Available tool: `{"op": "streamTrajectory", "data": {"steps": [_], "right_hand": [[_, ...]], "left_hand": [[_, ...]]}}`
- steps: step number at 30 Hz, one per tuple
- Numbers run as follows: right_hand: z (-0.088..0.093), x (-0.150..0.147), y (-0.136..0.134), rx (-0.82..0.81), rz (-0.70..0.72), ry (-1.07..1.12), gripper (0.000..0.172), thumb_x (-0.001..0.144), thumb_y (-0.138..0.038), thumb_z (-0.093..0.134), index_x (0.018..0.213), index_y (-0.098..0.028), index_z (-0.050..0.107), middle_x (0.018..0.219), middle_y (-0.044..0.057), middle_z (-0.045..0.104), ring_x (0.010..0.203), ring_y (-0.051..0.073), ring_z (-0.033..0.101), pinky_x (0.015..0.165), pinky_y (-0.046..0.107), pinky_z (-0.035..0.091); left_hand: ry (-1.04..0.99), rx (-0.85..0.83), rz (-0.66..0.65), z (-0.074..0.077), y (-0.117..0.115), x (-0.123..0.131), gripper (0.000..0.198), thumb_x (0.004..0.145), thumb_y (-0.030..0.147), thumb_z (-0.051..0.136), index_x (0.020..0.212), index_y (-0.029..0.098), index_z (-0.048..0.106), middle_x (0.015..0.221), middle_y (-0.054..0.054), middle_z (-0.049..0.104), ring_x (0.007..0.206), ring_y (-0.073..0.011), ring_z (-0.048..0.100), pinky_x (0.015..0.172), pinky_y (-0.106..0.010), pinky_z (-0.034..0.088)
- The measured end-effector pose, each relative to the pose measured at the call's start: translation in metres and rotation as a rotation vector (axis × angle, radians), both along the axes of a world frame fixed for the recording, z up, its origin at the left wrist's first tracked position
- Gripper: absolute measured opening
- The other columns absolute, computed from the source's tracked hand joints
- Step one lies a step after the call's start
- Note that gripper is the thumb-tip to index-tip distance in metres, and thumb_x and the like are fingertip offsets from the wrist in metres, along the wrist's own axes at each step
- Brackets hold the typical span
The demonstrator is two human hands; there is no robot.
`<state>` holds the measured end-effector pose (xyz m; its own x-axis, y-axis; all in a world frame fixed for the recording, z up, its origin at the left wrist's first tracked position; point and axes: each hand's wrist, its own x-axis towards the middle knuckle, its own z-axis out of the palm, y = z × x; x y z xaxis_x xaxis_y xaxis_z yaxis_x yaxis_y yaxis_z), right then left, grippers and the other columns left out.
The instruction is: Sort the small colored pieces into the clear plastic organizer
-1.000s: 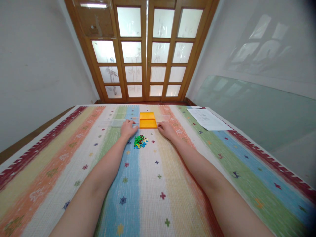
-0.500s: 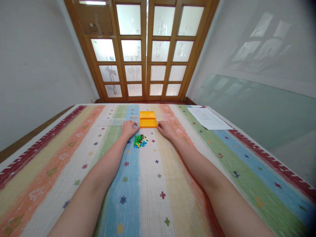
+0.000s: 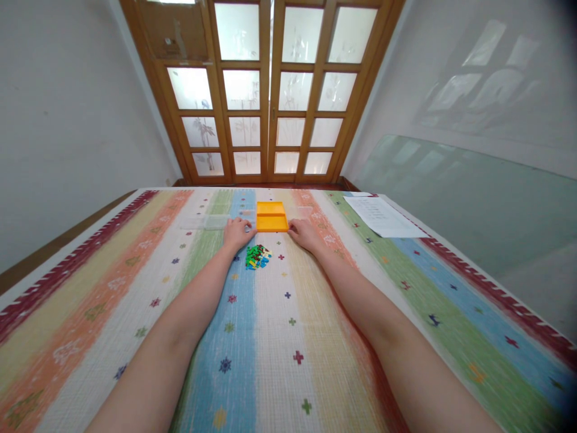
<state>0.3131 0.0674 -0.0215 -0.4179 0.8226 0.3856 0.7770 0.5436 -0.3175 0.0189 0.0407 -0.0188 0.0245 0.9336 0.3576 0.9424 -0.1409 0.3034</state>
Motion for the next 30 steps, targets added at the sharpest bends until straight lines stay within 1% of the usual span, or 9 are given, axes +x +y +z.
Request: {"op": "streamTrajectory", "data": {"steps": [8, 13, 16, 19, 25, 28, 30], "right_hand": [[0.000, -0.001, 0.002, -0.004, -0.013, -0.005, 0.007, 0.095, -0.022, 0.059, 0.096, -0.020, 0.066, 0.095, 0.005, 0.073, 0.095, 0.021, 0.062, 0.089, 0.030, 0.041], [0.005, -0.003, -0.004, -0.010, -0.034, -0.020, 0.008, 0.096, -0.023, 0.058, 0.094, -0.020, 0.066, 0.095, 0.005, 0.073, 0.095, 0.021, 0.061, 0.090, 0.030, 0.040], [0.009, -0.003, -0.008, -0.019, -0.039, -0.037, 0.010, 0.096, -0.023, 0.058, 0.095, -0.020, 0.067, 0.098, 0.006, 0.073, 0.097, 0.021, 0.061, 0.091, 0.031, 0.040], [0.011, -0.001, -0.010, -0.018, -0.033, -0.046, 0.013, 0.097, -0.024, 0.057, 0.096, -0.019, 0.069, 0.102, 0.008, 0.074, 0.099, 0.021, 0.062, 0.092, 0.031, 0.040], [0.012, 0.003, -0.010, 0.000, -0.034, -0.005, 0.015, 0.099, -0.024, 0.055, 0.099, -0.019, 0.070, 0.105, 0.007, 0.074, 0.100, 0.021, 0.062, 0.094, 0.033, 0.042], [0.010, 0.004, -0.008, 0.016, -0.043, 0.015, 0.017, 0.099, -0.024, 0.055, 0.100, -0.019, 0.071, 0.105, 0.008, 0.074, 0.100, 0.022, 0.062, 0.094, 0.033, 0.042], [0.009, 0.004, -0.007, 0.033, -0.055, 0.028, 0.017, 0.099, -0.024, 0.055, 0.101, -0.019, 0.071, 0.105, 0.008, 0.074, 0.101, 0.022, 0.062, 0.094, 0.034, 0.042]], "left_hand": [[0.015, 0.016, -0.003, -0.004, 0.003, 0.000, 0.036, 0.090, 0.056, 0.060, 0.105, 0.027, 0.076, 0.111, -0.009, 0.066, 0.110, -0.0305, 0.054, 0.096, -0.041, 0.045], [0.037, -0.002, 0.017, -0.001, 0.000, 0.001, 0.036, 0.091, 0.055, 0.058, 0.106, 0.027, 0.076, 0.114, -0.009, 0.066, 0.113, -0.0305, 0.054, 0.098, -0.041, 0.045], [0.028, -0.016, 0.024, 0.002, -0.002, -0.001, 0.038, 0.090, 0.056, 0.059, 0.107, 0.026, 0.075, 0.116, -0.010, 0.067, 0.114, -0.0302, 0.056, 0.098, -0.040, 0.045], [0.003, 0.000, 0.037, 0.007, -0.003, -0.002, 0.038, 0.090, 0.056, 0.058, 0.107, 0.025, 0.075, 0.118, -0.009, 0.067, 0.111, -0.0298, 0.059, 0.093, -0.040, 0.047], [-0.049, 0.062, 0.112, 0.021, -0.006, -0.001, 0.035, 0.095, 0.051, 0.053, 0.102, 0.024, 0.074, 0.116, -0.010, 0.066, 0.106, -0.0282, 0.063, 0.088, -0.038, 0.049], [-0.083, 0.118, 0.146, 0.027, -0.003, -0.009, 0.031, 0.096, 0.043, 0.050, 0.102, 0.023, 0.073, 0.112, -0.010, 0.065, 0.106, -0.0269, 0.062, 0.089, -0.037, 0.049], [-0.101, 0.156, 0.178, 0.030, 0.002, -0.022, 0.030, 0.095, 0.036, 0.048, 0.103, 0.023, 0.073, 0.112, -0.010, 0.065, 0.109, -0.0270, 0.061, 0.094, -0.038, 0.048]]}}
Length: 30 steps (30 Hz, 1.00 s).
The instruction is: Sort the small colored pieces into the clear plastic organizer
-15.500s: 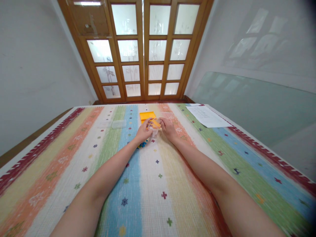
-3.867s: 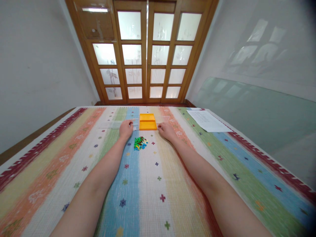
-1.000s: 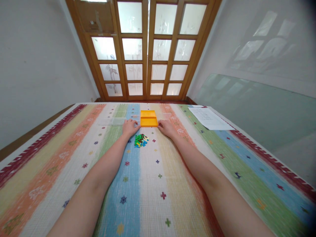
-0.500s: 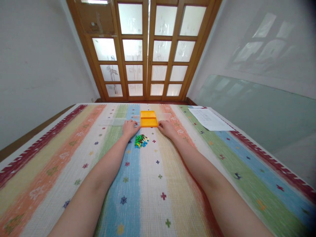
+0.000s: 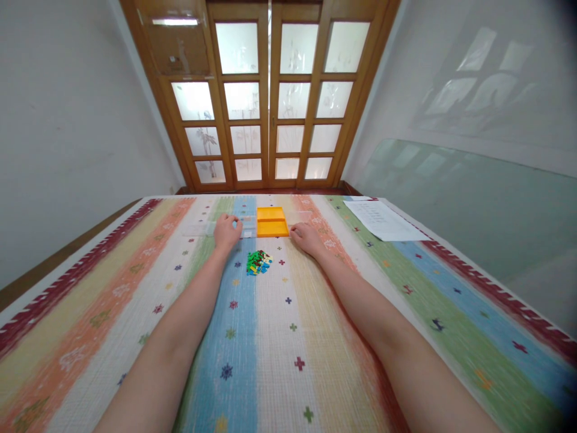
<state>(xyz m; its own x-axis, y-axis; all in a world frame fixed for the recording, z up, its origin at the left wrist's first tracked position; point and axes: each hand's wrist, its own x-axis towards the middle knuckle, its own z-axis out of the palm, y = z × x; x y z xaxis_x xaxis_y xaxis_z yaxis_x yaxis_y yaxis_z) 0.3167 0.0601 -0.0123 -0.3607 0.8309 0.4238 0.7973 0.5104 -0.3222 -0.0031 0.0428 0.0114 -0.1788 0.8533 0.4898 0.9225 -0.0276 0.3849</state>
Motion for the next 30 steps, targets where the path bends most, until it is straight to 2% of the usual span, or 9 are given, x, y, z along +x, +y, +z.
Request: {"op": "streamTrajectory", "data": {"steps": [3, 6, 9, 13, 18, 24, 30], "right_hand": [[-0.001, -0.002, 0.001, 0.033, -0.022, 0.023, 0.019, 0.100, -0.025, 0.054, 0.100, -0.019, 0.071, 0.106, 0.009, 0.074, 0.102, 0.023, 0.062, 0.094, 0.034, 0.042], [-0.001, -0.005, -0.001, 0.065, -0.022, 0.023, 0.020, 0.100, -0.025, 0.053, 0.100, -0.019, 0.072, 0.106, 0.010, 0.074, 0.103, 0.023, 0.062, 0.097, 0.035, 0.042], [0.000, -0.009, -0.005, 0.097, -0.006, 0.023, 0.020, 0.100, -0.025, 0.053, 0.100, -0.019, 0.072, 0.104, 0.009, 0.074, 0.101, 0.024, 0.062, 0.100, 0.037, 0.041], [0.001, -0.015, -0.008, 0.141, 0.020, 0.027, 0.019, 0.100, -0.023, 0.053, 0.096, -0.020, 0.071, 0.100, 0.009, 0.074, 0.098, 0.024, 0.061, 0.101, 0.039, 0.040], [0.006, -0.025, -0.017, 0.174, 0.080, 0.006, 0.017, 0.099, -0.024, 0.054, 0.093, -0.021, 0.070, 0.097, 0.008, 0.073, 0.096, 0.025, 0.061, 0.101, 0.040, 0.040], [0.021, -0.047, -0.037, 0.205, 0.212, 0.041, 0.017, 0.101, -0.025, 0.052, 0.099, -0.023, 0.069, 0.097, 0.008, 0.071, 0.098, 0.025, 0.060, 0.097, 0.039, 0.043], [0.028, -0.083, -0.038, 0.307, 0.339, 0.048, 0.024, 0.101, -0.030, 0.056, 0.122, -0.024, 0.065, 0.125, 0.012, 0.067, 0.118, 0.028, 0.057, 0.104, 0.044, 0.043]], "left_hand": [[0.024, 0.015, 0.023, -0.001, 0.007, -0.028, 0.032, 0.090, 0.030, 0.051, 0.112, 0.023, 0.072, 0.121, -0.011, 0.065, 0.119, -0.0294, 0.056, 0.107, -0.043, 0.043], [0.147, -0.070, -0.084, -0.007, 0.010, -0.061, 0.045, 0.083, 0.032, 0.059, 0.127, 0.025, 0.067, 0.137, -0.011, 0.061, 0.135, -0.0329, 0.046, 0.118, -0.051, 0.030], [0.244, -0.192, -0.092, -0.015, 0.008, -0.087, 0.057, 0.081, 0.037, 0.062, 0.137, 0.026, 0.061, 0.144, -0.012, 0.058, 0.145, -0.0375, 0.034, 0.121, -0.060, 0.018], [0.291, -0.215, -0.104, -0.019, 0.002, -0.103, 0.061, 0.079, 0.041, 0.064, 0.138, 0.027, 0.060, 0.137, -0.012, 0.061, 0.138, -0.0352, 0.042, 0.121, -0.056, 0.021], [0.146, -0.081, -0.198, -0.008, -0.012, -0.092, 0.055, 0.085, 0.046, 0.062, 0.135, 0.024, 0.060, 0.127, -0.012, 0.061, 0.127, -0.0299, 0.051, 0.116, -0.044, 0.035], [-0.035, 0.116, -0.372, 0.003, -0.034, -0.052, 0.058, 0.089, 0.046, 0.063, 0.141, 0.024, 0.051, 0.131, -0.009, 0.055, 0.118, -0.0256, 0.057, 0.108, -0.039, 0.046], [-0.010, 0.101, -0.554, 0.000, -0.046, -0.019, 0.060, 0.089, 0.045, 0.066, 0.142, 0.024, 0.050, 0.133, -0.010, 0.055, 0.119, -0.0259, 0.057, 0.108, -0.041, 0.047]]}}
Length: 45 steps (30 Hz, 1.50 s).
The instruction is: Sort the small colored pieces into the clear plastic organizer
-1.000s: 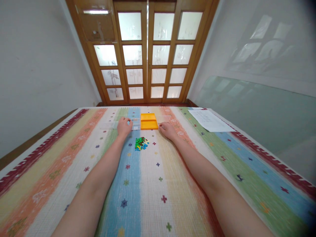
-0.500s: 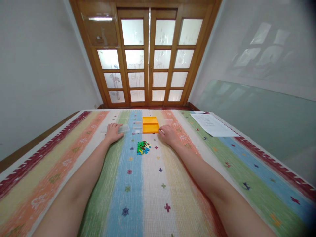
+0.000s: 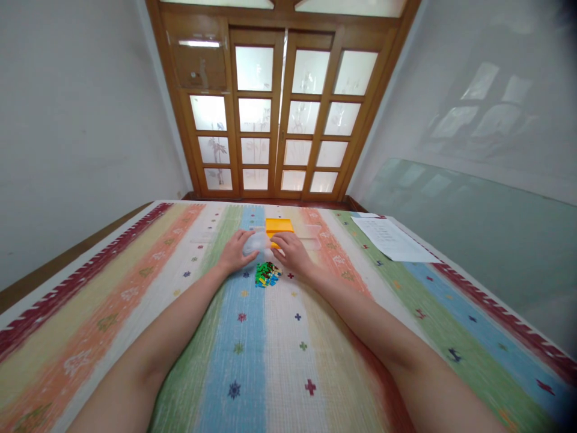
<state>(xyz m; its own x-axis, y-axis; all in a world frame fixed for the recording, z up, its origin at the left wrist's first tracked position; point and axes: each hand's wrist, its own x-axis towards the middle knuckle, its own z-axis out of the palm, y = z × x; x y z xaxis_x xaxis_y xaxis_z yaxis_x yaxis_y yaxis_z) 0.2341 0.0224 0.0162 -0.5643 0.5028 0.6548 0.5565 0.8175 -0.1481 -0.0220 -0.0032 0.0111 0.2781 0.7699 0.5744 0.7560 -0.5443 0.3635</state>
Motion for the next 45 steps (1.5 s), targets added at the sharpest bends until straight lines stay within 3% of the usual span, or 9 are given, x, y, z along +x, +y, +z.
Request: {"op": "streamTrajectory", "data": {"steps": [10, 15, 18, 22, 26, 29, 34, 39, 45], "right_hand": [[-0.020, -0.012, 0.007, 0.062, 0.029, -0.110, 0.023, 0.102, -0.030, 0.054, 0.120, -0.022, 0.067, 0.113, 0.012, 0.070, 0.105, 0.027, 0.060, 0.097, 0.041, 0.043], [-0.020, -0.009, 0.002, 0.107, -0.034, -0.179, 0.026, 0.103, -0.026, 0.047, 0.119, -0.020, 0.067, 0.096, 0.010, 0.071, 0.094, 0.025, 0.060, 0.090, 0.039, 0.041], [-0.016, -0.012, -0.004, 0.102, -0.119, -0.171, 0.028, 0.104, -0.026, 0.044, 0.117, -0.020, 0.068, 0.093, 0.010, 0.070, 0.091, 0.025, 0.059, 0.089, 0.039, 0.039], [-0.009, -0.013, -0.002, 0.040, -0.278, -0.068, 0.030, 0.105, -0.025, 0.040, 0.109, -0.018, 0.069, 0.089, 0.012, 0.068, 0.090, 0.026, 0.059, 0.089, 0.038, 0.039], [-0.011, -0.009, 0.007, -0.058, -0.323, 0.109, 0.034, 0.108, -0.029, 0.035, 0.117, -0.019, 0.066, 0.103, 0.012, 0.070, 0.096, 0.026, 0.062, 0.090, 0.036, 0.042], [-0.017, -0.006, 0.012, -0.162, -0.299, 0.287, 0.036, 0.109, -0.035, 0.033, 0.120, -0.021, 0.064, 0.112, 0.011, 0.071, 0.101, 0.025, 0.064, 0.088, 0.033, 0.046], [-0.022, -0.003, 0.017, -0.235, -0.213, 0.489, 0.037, 0.107, -0.044, 0.038, 0.112, -0.021, 0.066, 0.106, 0.008, 0.072, 0.095, 0.023, 0.066, 0.083, 0.033, 0.049], [-0.024, 0.000, 0.020, -0.239, -0.140, 0.525, 0.035, 0.105, -0.045, 0.043, 0.118, -0.021, 0.065, 0.108, 0.008, 0.070, 0.090, 0.022, 0.066, 0.082, 0.033, 0.050], [-0.027, 0.002, 0.018, -0.225, -0.150, 0.467, 0.031, 0.104, -0.039, 0.043, 0.118, -0.021, 0.064, 0.108, 0.009, 0.069, 0.093, 0.022, 0.064, 0.085, 0.034, 0.050]], "left_hand": [[-0.048, -0.040, 0.023, -0.002, -0.005, 0.023, 0.055, 0.087, 0.046, 0.069, 0.135, 0.024, 0.052, 0.124, -0.010, 0.059, 0.115, -0.0271, 0.060, 0.101, -0.042, 0.051], [-0.109, -0.040, 0.055, -0.005, -0.007, 0.040, 0.050, 0.088, 0.041, 0.066, 0.132, 0.023, 0.051, 0.124, -0.010, 0.059, 0.116, -0.0260, 0.060, 0.100, -0.041, 0.051], [-0.144, -0.054, 0.060, -0.007, -0.009, 0.042, 0.058, 0.085, 0.037, 0.067, 0.138, 0.023, 0.046, 0.123, -0.009, 0.059, 0.112, -0.0250, 0.060, 0.101, -0.041, 0.050], [-0.119, -0.095, -0.049, -0.008, -0.012, 0.038, 0.080, 0.080, 0.036, 0.070, 0.150, 0.022, 0.035, 0.122, -0.009, 0.058, 0.108, -0.0243, 0.060, 0.101, -0.041, 0.050], [-0.156, -0.115, -0.142, -0.007, -0.012, 0.033, 0.090, 0.079, 0.025, 0.064, 0.159, 0.025, 0.023, 0.129, -0.010, 0.057, 0.112, -0.0243, 0.059, 0.105, -0.043, 0.048], [-0.209, -0.094, -0.213, -0.007, -0.011, 0.032, 0.087, 0.075, 0.016, 0.060, 0.156, 0.026, 0.030, 0.131, -0.009, 0.056, 0.111, -0.0233, 0.058, 0.106, -0.043, 0.047], [-0.282, -0.026, -0.292, -0.010, -0.008, 0.034, 0.081, 0.067, 0.008, 0.052, 0.146, 0.025, 0.046, 0.119, -0.006, 0.059, 0.104, -0.0212, 0.059, 0.102, -0.042, 0.049], [-0.465, 0.044, -0.138, -0.008, 0.004, 0.021, 0.067, 0.074, 0.010, 0.052, 0.139, 0.023, 0.053, 0.109, -0.005, 0.063, 0.099, -0.0203, 0.062, 0.100, -0.039, 0.050], [-0.670, 0.098, 0.282, -0.017, 0.031, -0.025, 0.049, 0.087, 0.022, 0.056, 0.136, 0.024, 0.053, 0.119, -0.006, 0.064, 0.109, -0.0221, 0.063, 0.103, -0.038, 0.050]]}}
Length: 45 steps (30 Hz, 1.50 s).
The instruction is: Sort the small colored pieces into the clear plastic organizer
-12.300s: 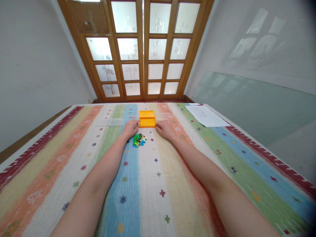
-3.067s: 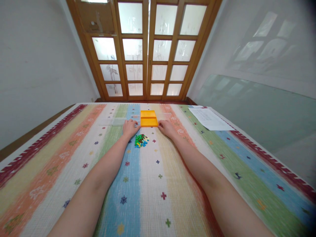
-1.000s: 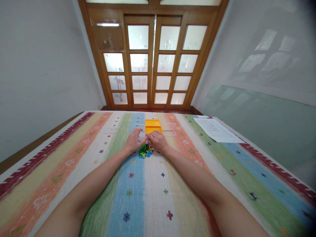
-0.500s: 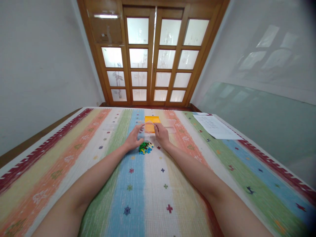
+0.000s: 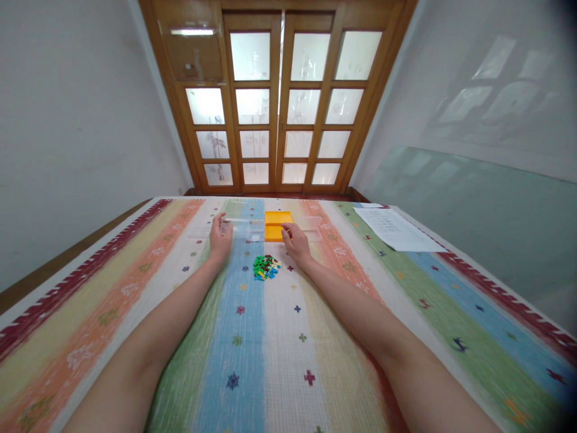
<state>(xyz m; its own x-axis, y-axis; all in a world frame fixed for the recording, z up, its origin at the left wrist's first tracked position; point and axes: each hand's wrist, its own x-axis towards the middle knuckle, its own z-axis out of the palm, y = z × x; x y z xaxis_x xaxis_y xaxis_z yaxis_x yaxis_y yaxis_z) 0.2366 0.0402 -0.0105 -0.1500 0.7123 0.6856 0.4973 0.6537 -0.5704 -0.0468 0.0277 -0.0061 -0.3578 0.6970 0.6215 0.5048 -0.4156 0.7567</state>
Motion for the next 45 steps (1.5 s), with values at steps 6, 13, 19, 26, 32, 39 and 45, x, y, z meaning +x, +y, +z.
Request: {"op": "streamTrajectory", "data": {"steps": [6, 13, 19, 26, 32, 39, 45], "right_hand": [[0.001, -0.004, -0.006, 0.001, 0.041, -0.090, 0.027, 0.104, -0.035, 0.045, 0.112, -0.020, 0.066, 0.106, 0.008, 0.068, 0.091, 0.021, 0.063, 0.084, 0.033, 0.049], [0.002, -0.005, -0.008, -0.007, 0.053, -0.177, 0.024, 0.105, -0.032, 0.046, 0.104, -0.021, 0.068, 0.101, 0.007, 0.067, 0.092, 0.021, 0.062, 0.085, 0.031, 0.047], [-0.003, -0.005, -0.004, -0.011, 0.017, -0.280, 0.022, 0.105, -0.030, 0.047, 0.103, -0.022, 0.068, 0.103, 0.007, 0.067, 0.099, 0.021, 0.061, 0.089, 0.030, 0.045], [-0.009, -0.005, 0.001, -0.050, -0.081, -0.429, 0.017, 0.100, -0.026, 0.058, 0.110, -0.020, 0.070, 0.111, 0.010, 0.068, 0.107, 0.025, 0.058, 0.095, 0.037, 0.043], [-0.008, -0.005, 0.000, -0.100, -0.082, -0.497, 0.020, 0.100, -0.027, 0.058, 0.114, -0.020, 0.070, 0.114, 0.011, 0.068, 0.108, 0.025, 0.058, 0.095, 0.036, 0.041], [-0.007, -0.006, -0.002, -0.083, -0.087, -0.514, 0.018, 0.100, -0.028, 0.058, 0.110, -0.020, 0.071, 0.109, 0.010, 0.069, 0.105, 0.025, 0.058, 0.092, 0.036, 0.041], [-0.009, -0.007, 0.000, -0.100, -0.075, -0.521, 0.019, 0.100, -0.028, 0.057, 0.111, -0.020, 0.071, 0.110, 0.011, 0.068, 0.105, 0.025, 0.058, 0.093, 0.036, 0.042]], "left_hand": [[0.012, -0.320, 0.081, -0.029, 0.025, -0.038, 0.046, 0.090, 0.033, 0.058, 0.134, 0.022, 0.056, 0.117, -0.008, 0.069, 0.109, -0.0237, 0.066, 0.104, -0.041, 0.050], [0.345, -0.289, 0.094, -0.041, 0.031, -0.044, 0.048, 0.092, 0.036, 0.056, 0.135, 0.017, 0.059, 0.140, -0.016, 0.059, 0.135, -0.0310, 0.052, 0.119, -0.049, 0.039], [0.477, -0.275, 0.206, -0.037, 0.022, -0.039, 0.038, 0.088, 0.031, 0.057, 0.122, 0.018, 0.067, 0.125, -0.015, 0.060, 0.122, -0.0308, 0.057, 0.113, -0.047, 0.044], [0.668, -0.309, 0.132, -0.025, 0.010, -0.020, 0.024, 0.087, 0.033, 0.059, 0.102, 0.022, 0.075, 0.109, -0.012, 0.067, 0.114, -0.0326, 0.056, 0.107, -0.049, 0.043], [0.755, -0.270, -0.038, -0.018, 0.003, -0.007, 0.024, 0.087, 0.023, 0.057, 0.100, 0.024, 0.077, 0.106, -0.009, 0.071, 0.121, -0.0318, 0.051, 0.113, -0.051, 0.036], [0.690, -0.269, -0.071, -0.016, 0.005, -0.004, 0.025, 0.086, 0.017, 0.056, 0.096, 0.025, 0.078, 0.107, -0.011, 0.071, 0.119, -0.0353, 0.051, 0.109, -0.055, 0.038], [0.664, -0.295, -0.083, -0.018, 0.009, -0.005, 0.025, 0.087, 0.017, 0.056, 0.097, 0.025, 0.078, 0.109, -0.010, 0.071, 0.118, -0.0334, 0.053, 0.110, -0.052, 0.038]]}}
